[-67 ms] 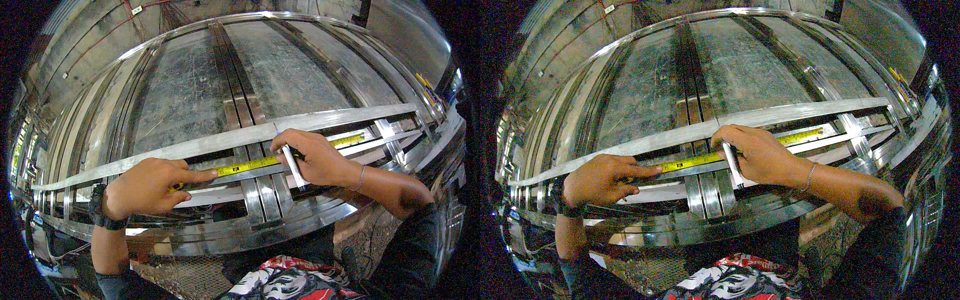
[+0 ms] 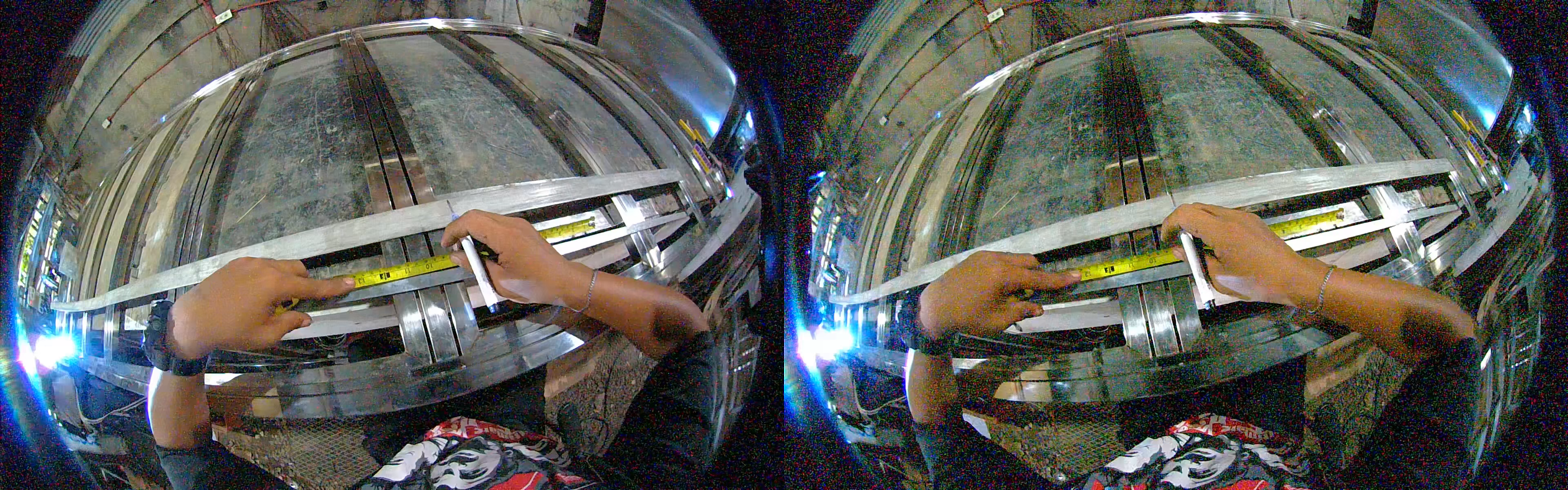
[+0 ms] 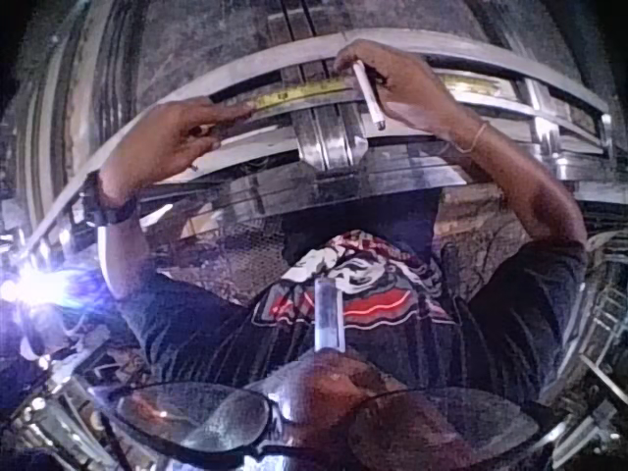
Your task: The person measures a curved metal frame with a tape measure and marks measurement points with a marker. The person repeatedly repositions the tape measure along the frame and makes marks at specific intervals.
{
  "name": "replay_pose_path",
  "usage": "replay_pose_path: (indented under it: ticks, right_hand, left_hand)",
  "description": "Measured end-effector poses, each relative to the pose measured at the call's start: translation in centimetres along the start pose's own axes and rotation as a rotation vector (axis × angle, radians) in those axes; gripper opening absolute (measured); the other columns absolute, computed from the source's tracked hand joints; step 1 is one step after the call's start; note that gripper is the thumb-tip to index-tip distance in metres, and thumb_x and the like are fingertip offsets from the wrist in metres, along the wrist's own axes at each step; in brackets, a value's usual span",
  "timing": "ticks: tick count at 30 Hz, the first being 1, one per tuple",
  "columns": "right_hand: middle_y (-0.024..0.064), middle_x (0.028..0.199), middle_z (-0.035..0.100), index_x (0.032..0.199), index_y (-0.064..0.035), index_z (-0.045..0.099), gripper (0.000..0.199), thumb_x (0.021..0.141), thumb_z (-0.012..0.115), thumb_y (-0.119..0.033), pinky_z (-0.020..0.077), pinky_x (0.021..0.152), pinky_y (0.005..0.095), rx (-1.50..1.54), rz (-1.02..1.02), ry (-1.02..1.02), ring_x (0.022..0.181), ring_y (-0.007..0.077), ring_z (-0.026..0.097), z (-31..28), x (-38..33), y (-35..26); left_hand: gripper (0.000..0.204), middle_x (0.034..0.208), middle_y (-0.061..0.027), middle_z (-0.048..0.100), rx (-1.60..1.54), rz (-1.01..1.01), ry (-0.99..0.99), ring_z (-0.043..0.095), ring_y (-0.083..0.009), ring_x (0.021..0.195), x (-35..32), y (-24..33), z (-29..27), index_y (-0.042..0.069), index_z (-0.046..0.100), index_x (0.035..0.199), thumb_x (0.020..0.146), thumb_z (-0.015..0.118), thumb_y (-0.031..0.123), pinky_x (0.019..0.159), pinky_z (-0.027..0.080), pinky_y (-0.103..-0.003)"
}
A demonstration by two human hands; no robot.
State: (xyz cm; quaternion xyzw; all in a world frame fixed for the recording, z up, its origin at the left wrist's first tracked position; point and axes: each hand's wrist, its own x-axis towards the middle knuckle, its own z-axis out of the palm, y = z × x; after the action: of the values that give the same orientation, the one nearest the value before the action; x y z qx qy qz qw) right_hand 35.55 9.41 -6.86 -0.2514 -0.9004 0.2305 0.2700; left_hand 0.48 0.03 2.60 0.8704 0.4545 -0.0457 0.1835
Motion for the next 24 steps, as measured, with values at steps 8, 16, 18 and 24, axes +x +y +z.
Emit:
replay_pose_path:
  ticks: [8, 16, 18, 24]
  right_hand:
    - [0.0194, 0.112, 0.072, 0.123, -0.0098, 0.062, 0.031, 0.094, 0.071, -0.004, 0.0557, 0.091, 0.0513, -0.025, -0.009, 0.012, 0.11, 0.0447, 0.07, -0.1, 0.1, 0.3]
    - [0.0179, 0.113, 0.072, 0.122, -0.0113, 0.062, 0.037, 0.089, 0.067, 0.003, 0.0559, 0.093, 0.0516, -0.036, 0.001, -0.026, 0.111, 0.0437, 0.069, -0.2, 0.2, -0.1]
    - [0.0176, 0.113, 0.072, 0.122, -0.0116, 0.062, 0.038, 0.088, 0.068, 0.003, 0.0559, 0.093, 0.0517, -0.042, -0.007, -0.03, 0.111, 0.0438, 0.069, -0.2, 0.2, 0.1]
    - [0.0168, 0.112, 0.073, 0.122, -0.0104, 0.064, 0.036, 0.088, 0.073, -0.002, 0.0565, 0.091, 0.0491, -0.056, -0.024, 0.029, 0.108, 0.0421, 0.07, -0.3, 0.0, 0.4]
  left_hand:
    - [0.062, 0.095, -0.0172, 0.067, 0.039, -0.009, 0.02, 0.068, -0.0418, 0.09, -0.1, 0.0, -0.8, 0.027, 0.067, 0.151, 0.09, 0.076, 0.016, 0.083, 0.054, -0.051]
    - [0.066, 0.094, -0.0176, 0.065, 0.015, -0.016, -0.048, 0.067, -0.042, 0.09, 0.2, -0.6, -0.2, 0.03, 0.062, 0.157, 0.092, 0.075, 0.02, 0.082, 0.053, -0.049]
    - [0.066, 0.093, -0.0177, 0.064, 0.015, -0.014, -0.048, 0.067, -0.0419, 0.089, 0.3, -0.6, -0.3, 0.03, 0.062, 0.156, 0.092, 0.075, 0.02, 0.081, 0.053, -0.049]
    - [0.065, 0.092, -0.0174, 0.064, 0.038, -0.006, -0.023, 0.067, -0.0416, 0.088, 0.5, -0.3, -0.2, 0.029, 0.063, 0.155, 0.092, 0.076, 0.02, 0.08, 0.053, -0.05]
